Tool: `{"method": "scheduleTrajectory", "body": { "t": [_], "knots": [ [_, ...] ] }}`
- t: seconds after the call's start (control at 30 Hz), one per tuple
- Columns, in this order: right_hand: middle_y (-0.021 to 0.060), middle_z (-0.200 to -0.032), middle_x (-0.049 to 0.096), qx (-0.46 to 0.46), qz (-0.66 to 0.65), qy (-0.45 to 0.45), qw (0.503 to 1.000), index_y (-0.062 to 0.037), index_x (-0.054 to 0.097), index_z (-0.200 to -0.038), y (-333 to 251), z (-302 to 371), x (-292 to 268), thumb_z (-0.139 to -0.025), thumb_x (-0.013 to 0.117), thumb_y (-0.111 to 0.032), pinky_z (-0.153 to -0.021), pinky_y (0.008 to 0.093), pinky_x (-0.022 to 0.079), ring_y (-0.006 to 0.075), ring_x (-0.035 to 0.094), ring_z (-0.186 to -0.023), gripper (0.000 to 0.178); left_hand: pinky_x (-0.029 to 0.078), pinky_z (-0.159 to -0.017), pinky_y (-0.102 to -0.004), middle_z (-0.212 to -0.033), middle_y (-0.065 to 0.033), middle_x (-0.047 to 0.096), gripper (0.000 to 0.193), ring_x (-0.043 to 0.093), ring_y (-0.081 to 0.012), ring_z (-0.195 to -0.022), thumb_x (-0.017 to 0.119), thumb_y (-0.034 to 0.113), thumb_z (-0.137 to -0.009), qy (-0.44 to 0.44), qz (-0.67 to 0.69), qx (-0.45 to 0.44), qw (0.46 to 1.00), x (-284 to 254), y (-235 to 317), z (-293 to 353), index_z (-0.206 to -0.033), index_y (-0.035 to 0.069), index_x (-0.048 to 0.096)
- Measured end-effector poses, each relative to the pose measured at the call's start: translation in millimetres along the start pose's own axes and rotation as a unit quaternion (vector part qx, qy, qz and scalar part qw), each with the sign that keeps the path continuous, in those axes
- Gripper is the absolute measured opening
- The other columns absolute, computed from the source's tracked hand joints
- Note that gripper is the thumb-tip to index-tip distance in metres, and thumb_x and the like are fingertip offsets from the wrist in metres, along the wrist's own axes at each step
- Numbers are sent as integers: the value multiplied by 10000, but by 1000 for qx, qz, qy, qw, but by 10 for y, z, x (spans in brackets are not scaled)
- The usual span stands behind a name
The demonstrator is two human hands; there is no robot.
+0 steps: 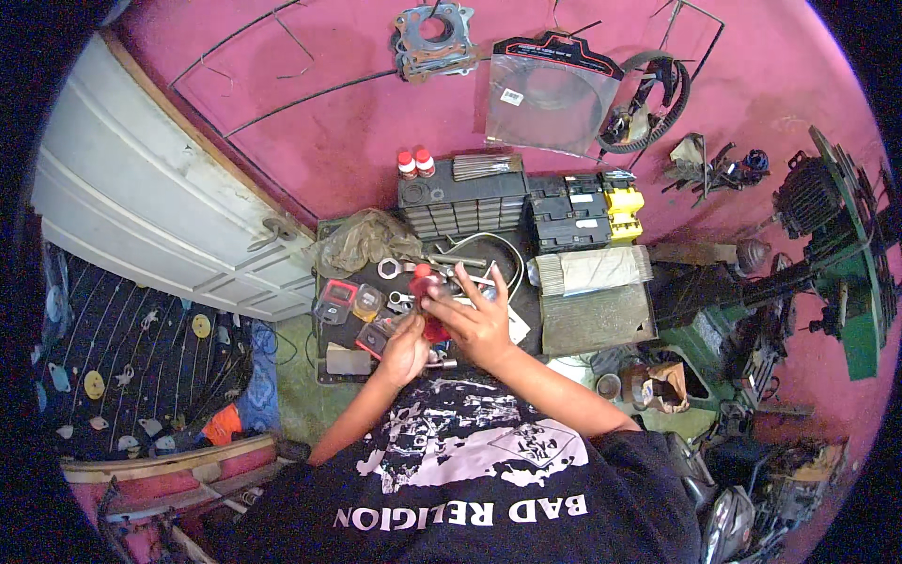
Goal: The person organizes a cluttered workbench by picking up various tools and hanging them on a wall-mounted rack. They handle wrenches, sockets, and other metal hardware, moving them from a pile on the table to a vertical storage system.
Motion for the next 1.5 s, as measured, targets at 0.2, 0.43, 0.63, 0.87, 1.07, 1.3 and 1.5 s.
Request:
{"method": "scheduleTrajectory", "body": {
  "t": [0.2, 0.43, 0.63, 0.87, 1.07, 1.3, 1.5],
  "knots": [
    [-74, -1236, 712, 2, 19, -12, 1000, -286, 729, -1180, -47, -164, 25, -805, 727, -174, -1149, 693, 164, 259, 469, -1413, 391, 230, -1218, -388, -1577, -59, 402, 530, 339, -182, -1463, 525, 113, -1028, -4, 83, -40, 996, 96, -48, 30, -1536, 60, 383],
    [-58, -1207, 725, -15, 11, -13, 1000, -315, 728, -1177, 29, 10, 35, -804, 750, -204, -1152, 704, 153, 257, 467, -1414, 390, 351, -1157, -419, -1467, -50, 518, 490, 471, -200, -1361, 505, 130, -1038, -19, 122, -23, 992, 249, 108, 17, -1518, 105, 413],
    [-40, -1151, 747, 50, -63, 13, 997, -288, 750, -1142, 136, -27, 78, -802, 773, -175, -1157, 688, 144, 276, 475, -1408, 360, 355, -1153, -412, -1474, -52, 514, 514, 489, -194, -1351, 553, 302, -1030, -76, 184, -56, 978, 466, 253, 22, -1494, 118, 429],
    [-109, -1136, 740, -48, -113, -88, 989, -325, 763, -1092, -137, 185, 195, -796, 760, -200, -1158, 701, 104, 233, 445, -1432, 322, 423, -1076, -386, -1335, -73, 611, 437, 561, -211, -1246, 611, 279, -996, -57, 176, -34, 982, -73, 25, -42, -1384, 90, 544],
    [-125, -1123, 737, -13, -17, -26, 999, -312, 757, -1083, 9, -315, 101, -804, 741, -216, -1148, 719, 83, 251, 423, -1446, 296, 456, -1028, -412, -1279, -60, 639, 327, 600, -200, -1178, 604, 251, -1003, 23, 90, -8, 996, -107, -66, -6, -1269, 61, 612],
    [-143, -1170, 727, -137, -50, -95, 985, -381, 748, -1074, -145, 250, 170, -845, 694, -250, -1162, 680, 102, 200, 461, -1420, 269, 495, -898, -324, -1042, -20, 678, 259, 619, -155, -943, 611, 170, -1005, 31, 156, -43, 986, -126, -59, -2, -1247, 82, 641],
    [-165, -1183, 711, -81, 48, -141, 986, -383, 733, -1133, 608, 1044, 475, -880, 598, -285, -1155, 662, 155, 167, 419, -1433, 304, 475, -978, -335, -1214, -48, 687, 342, 642, -156, -1066, 635, 137, -988, 45, 20, 16, 999, -40, 125, -33, -1312, 29, 616]
  ]
}}
Point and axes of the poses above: each hand's wrist, its own z-axis away from the middle knuckle, its own x-axis out of the palm, y = z × x, the point moved 10 cm from there along -z, towards the middle knuckle
